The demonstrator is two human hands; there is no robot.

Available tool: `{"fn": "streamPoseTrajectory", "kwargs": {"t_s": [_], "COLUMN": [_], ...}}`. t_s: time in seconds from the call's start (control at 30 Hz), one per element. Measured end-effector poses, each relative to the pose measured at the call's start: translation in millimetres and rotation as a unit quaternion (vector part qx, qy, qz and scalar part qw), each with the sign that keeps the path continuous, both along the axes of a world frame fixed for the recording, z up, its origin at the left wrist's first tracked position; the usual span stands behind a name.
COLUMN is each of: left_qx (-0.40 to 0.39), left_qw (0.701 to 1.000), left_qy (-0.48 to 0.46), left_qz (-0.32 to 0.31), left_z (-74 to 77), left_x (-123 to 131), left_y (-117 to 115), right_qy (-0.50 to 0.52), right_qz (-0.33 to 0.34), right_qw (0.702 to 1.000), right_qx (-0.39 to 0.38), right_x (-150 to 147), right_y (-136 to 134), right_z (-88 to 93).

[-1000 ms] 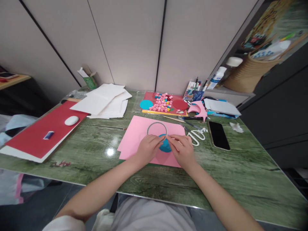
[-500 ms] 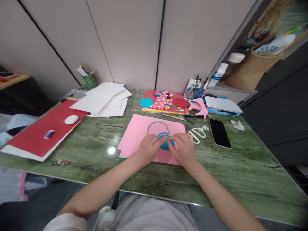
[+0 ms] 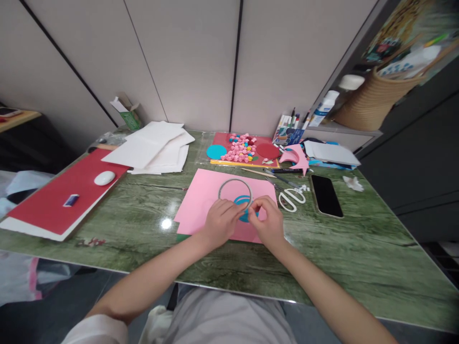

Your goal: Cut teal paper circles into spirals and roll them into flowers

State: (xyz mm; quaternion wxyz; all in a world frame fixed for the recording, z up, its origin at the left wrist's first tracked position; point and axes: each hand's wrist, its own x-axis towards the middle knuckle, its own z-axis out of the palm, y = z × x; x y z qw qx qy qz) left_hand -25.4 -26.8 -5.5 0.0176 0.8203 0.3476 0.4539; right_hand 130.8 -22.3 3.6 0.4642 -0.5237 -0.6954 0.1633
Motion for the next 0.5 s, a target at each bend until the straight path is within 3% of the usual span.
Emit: {"fn": "streamPoseTrajectory", "kwargs": {"t_s": [0.1, 0.17, 0.23, 0.37, 0.43, 0.5], "left_qx": [-0.016, -0.046, -0.088, -0.164, -0.180, -0.191], "left_qw": [1.000, 0.999, 0.995, 0.974, 0.966, 0.969], "left_qy": [-0.012, -0.025, -0.024, 0.093, 0.102, 0.069], "left_qz": [-0.023, -0.007, 0.047, 0.122, 0.154, 0.144], "left_z": [2.7, 1.6, -3.3, -20.1, -24.3, -22.0], "left_x": [2.6, -1.1, -12.5, -46.8, -56.6, -54.7], "left_y": [-3.3, 5.2, 24.0, 68.5, 79.3, 78.0], "right_qy": [0.048, 0.113, 0.208, 0.350, 0.374, 0.387], "right_qz": [-0.049, -0.060, -0.022, 0.087, 0.115, 0.134], "right_qw": [0.997, 0.989, 0.969, 0.896, 0.870, 0.849], "right_qx": [-0.021, -0.069, -0.135, -0.258, -0.300, -0.332], "right_x": [22.8, 40.5, 53.4, 58.7, 56.2, 52.7], "right_y": [18.7, 30.5, 38.1, 40.2, 37.9, 34.9], "right_z": [-3.3, -5.0, -5.1, -1.6, 0.0, 0.6]}}
